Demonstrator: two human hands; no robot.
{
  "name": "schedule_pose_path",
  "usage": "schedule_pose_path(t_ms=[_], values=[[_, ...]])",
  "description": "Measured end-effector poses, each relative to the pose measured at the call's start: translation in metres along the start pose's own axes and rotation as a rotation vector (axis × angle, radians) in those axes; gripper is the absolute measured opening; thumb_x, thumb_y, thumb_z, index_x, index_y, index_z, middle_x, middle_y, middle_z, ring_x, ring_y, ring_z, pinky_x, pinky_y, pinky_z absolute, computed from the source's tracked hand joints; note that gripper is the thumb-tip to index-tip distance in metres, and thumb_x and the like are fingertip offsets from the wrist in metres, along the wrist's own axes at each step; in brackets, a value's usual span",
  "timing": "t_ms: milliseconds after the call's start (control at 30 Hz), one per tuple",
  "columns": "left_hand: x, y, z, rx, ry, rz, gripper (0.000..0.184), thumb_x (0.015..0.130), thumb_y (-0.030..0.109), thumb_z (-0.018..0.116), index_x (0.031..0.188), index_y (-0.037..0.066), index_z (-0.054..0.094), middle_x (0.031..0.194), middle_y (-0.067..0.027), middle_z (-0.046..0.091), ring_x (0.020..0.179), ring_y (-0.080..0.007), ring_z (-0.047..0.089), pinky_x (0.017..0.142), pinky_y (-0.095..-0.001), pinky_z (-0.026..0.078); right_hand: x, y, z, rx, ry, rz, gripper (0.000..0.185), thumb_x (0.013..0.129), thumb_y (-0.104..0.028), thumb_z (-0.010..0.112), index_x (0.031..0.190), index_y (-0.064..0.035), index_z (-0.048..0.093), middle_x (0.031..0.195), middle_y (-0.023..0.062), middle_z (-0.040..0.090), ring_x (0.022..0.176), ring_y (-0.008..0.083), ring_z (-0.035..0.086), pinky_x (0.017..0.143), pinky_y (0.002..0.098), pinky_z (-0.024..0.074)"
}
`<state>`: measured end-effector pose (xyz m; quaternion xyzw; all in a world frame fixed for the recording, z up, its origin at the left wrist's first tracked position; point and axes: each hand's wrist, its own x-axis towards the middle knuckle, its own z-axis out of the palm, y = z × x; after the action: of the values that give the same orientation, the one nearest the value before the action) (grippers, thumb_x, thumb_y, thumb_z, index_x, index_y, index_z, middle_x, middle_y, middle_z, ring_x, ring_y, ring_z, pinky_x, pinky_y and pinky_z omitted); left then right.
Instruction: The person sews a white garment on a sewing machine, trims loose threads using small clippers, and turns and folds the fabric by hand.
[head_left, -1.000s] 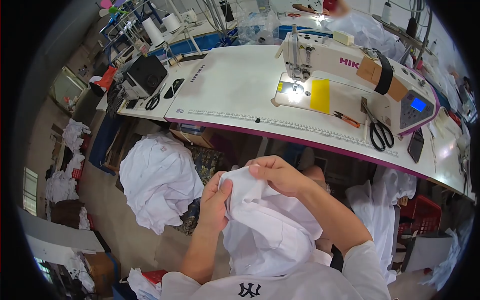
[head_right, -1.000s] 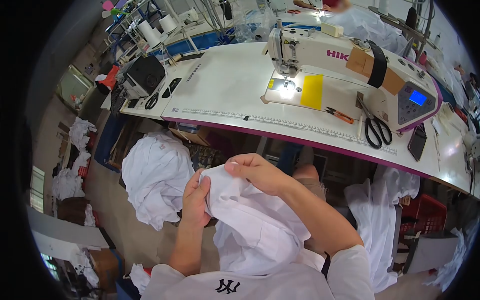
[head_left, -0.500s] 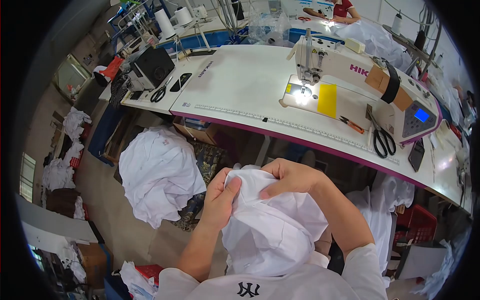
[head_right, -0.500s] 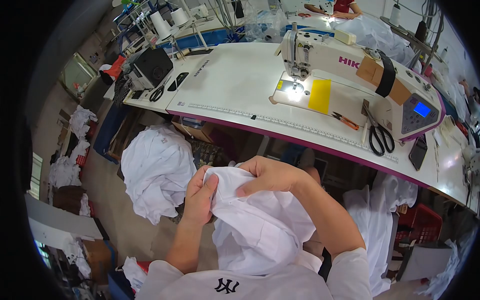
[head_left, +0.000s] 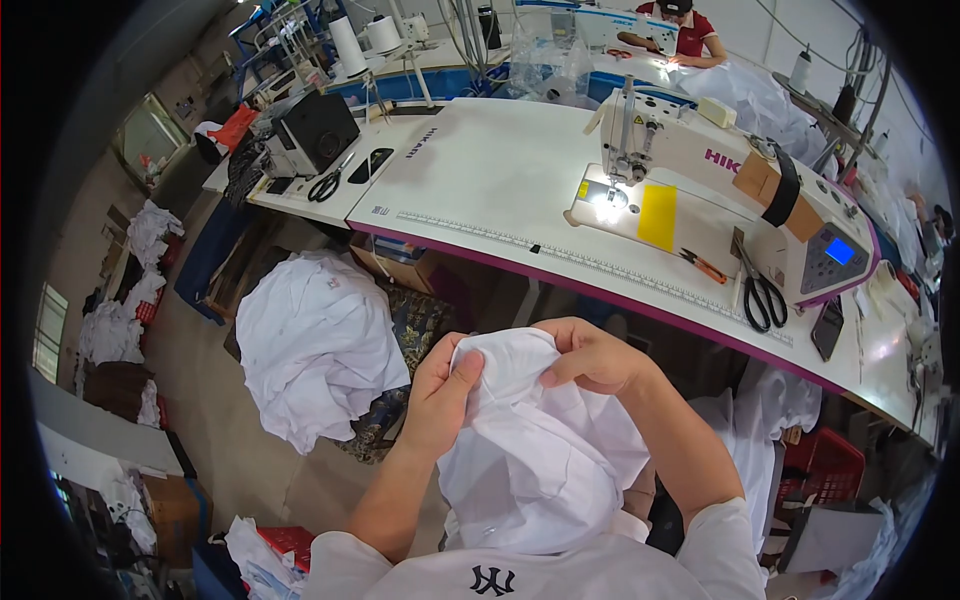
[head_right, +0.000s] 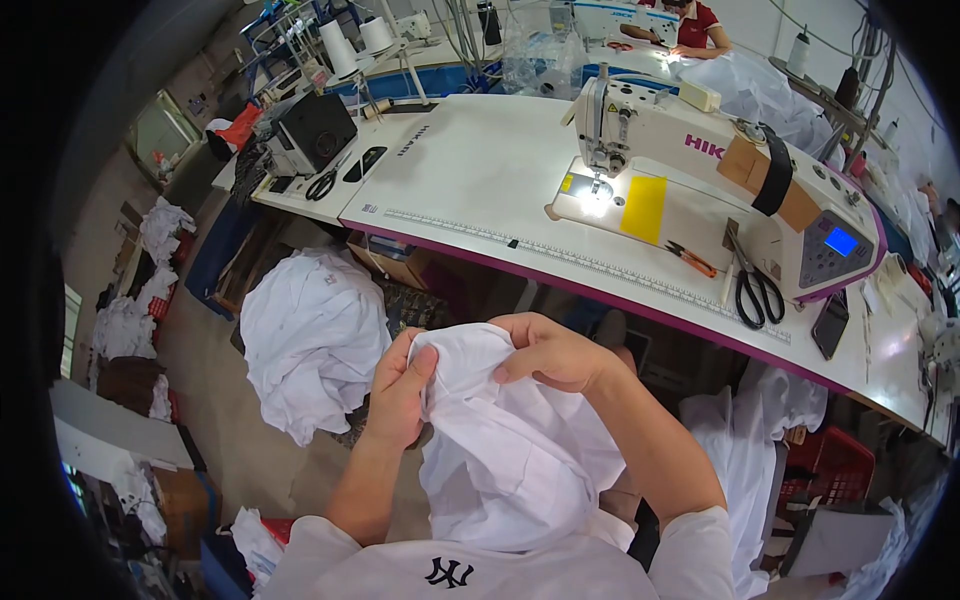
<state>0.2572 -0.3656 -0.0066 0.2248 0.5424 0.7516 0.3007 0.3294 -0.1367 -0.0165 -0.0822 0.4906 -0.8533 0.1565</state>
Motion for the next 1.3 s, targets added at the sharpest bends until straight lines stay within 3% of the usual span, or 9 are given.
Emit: schedule_pose_path(t_ms=[67,367,667,800,1000,1100,1167,1200,1300], values=[[0.000,0.000,0.000,-0.004,0.000,0.007,0.023,0.108,0.025,0.055,0.113,0.003,0.058,0.101,0.0021,0.063,0.090,-0.0035,0.054,0.082,-0.0208,0.045,0.002,0.000,0.006,0.142,0.033,0.016,0.041,0.081,0.001,0.068,0.121,0.0007,0.066,0.109,0.0033,0.071,0.098,0.0110,0.066,0.089,0.0266,0.0513],[-0.001,0.001,0.003,-0.043,-0.005,0.010,0.025,0.108,0.025,0.055,0.115,0.001,0.058,0.103,0.0013,0.064,0.093,-0.0043,0.054,0.083,-0.0212,0.045,0.007,-0.001,0.014,0.054,0.163,0.001,0.031,0.088,-0.005,0.071,0.119,-0.0020,0.066,0.106,0.0016,0.070,0.096,0.0089,0.064,0.087,0.0237,0.0506],[-0.001,-0.003,-0.002,-0.050,-0.005,0.045,0.023,0.109,0.023,0.053,0.115,0.002,0.058,0.102,0.0004,0.064,0.091,-0.0045,0.055,0.083,-0.0215,0.045,0.001,-0.012,0.021,-0.212,0.098,0.091,0.037,0.082,-0.007,0.080,0.117,-0.0003,0.069,0.104,0.0014,0.072,0.094,0.0088,0.064,0.086,0.0260,0.0513],[-0.003,-0.002,-0.004,-0.040,-0.008,0.031,0.020,0.103,0.015,0.062,0.116,0.001,0.058,0.103,0.0000,0.064,0.094,-0.0059,0.057,0.083,-0.0236,0.048,0.002,-0.013,0.025,-0.201,0.136,0.102,0.034,0.080,-0.004,0.081,0.112,-0.0014,0.072,0.098,-0.0002,0.072,0.090,0.0090,0.064,0.084,0.0250,0.0510],[-0.007,0.005,-0.001,0.127,-0.094,0.007,0.032,0.088,-0.001,0.073,0.118,0.002,0.061,0.108,-0.0023,0.067,0.097,-0.0072,0.060,0.082,-0.0255,0.050,-0.003,-0.020,0.034,-0.301,0.225,0.054,0.031,0.080,-0.003,0.079,0.109,-0.0020,0.071,0.097,-0.0006,0.071,0.088,0.0081,0.063,0.081,0.0257,0.0513],[-0.001,0.006,-0.005,0.237,-0.051,0.021,0.029,0.086,-0.004,0.073,0.113,0.002,0.064,0.107,-0.0026,0.067,0.094,-0.0073,0.061,0.080,-0.0249,0.050,-0.006,-0.021,0.043,-0.511,0.331,0.022,0.025,0.079,-0.002,0.077,0.104,-0.0011,0.069,0.090,0.0025,0.070,0.082,0.0121,0.064,0.076,0.0281,0.0507],[0.009,0.012,-0.009,0.385,0.047,0.148,0.021,0.086,-0.007,0.069,0.106,0.000,0.064,0.099,-0.0022,0.067,0.088,-0.0077,0.061,0.075,-0.0240,0.050,-0.007,-0.020,0.058,-1.091,0.466,-0.419,0.021,0.079,-0.001,0.072,0.099,-0.0001,0.066,0.088,0.0085,0.066,0.080,0.0228,0.065,0.072,0.0330,0.0510],[0.018,0.014,-0.012,0.398,0.053,0.271,0.021,0.086,-0.008,0.068,0.104,0.000,0.064,0.096,-0.0023,0.066,0.086,-0.0077,0.061,0.074,-0.0239,0.050,-0.012,-0.027,0.070,-1.266,0.434,-0.501,0.022,0.079,-0.001,0.071,0.101,-0.0003,0.065,0.096,0.0139,0.063,0.084,0.0335,0.064,0.073,0.0376,0.0522],[0.031,0.024,-0.018,0.528,0.109,0.578,0.020,0.081,-0.008,0.070,0.099,0.000,0.063,0.094,-0.0069,0.068,0.084,-0.0135,0.063,0.076,-0.0266,0.051,-0.027,-0.018,0.108,-1.379,0.362,-0.541,0.034,0.084,-0.011,0.076,0.113,0.0004,0.062,0.116,0.0188,0.062,0.102,0.0378,0.064,0.088,0.0430,0.0542]])
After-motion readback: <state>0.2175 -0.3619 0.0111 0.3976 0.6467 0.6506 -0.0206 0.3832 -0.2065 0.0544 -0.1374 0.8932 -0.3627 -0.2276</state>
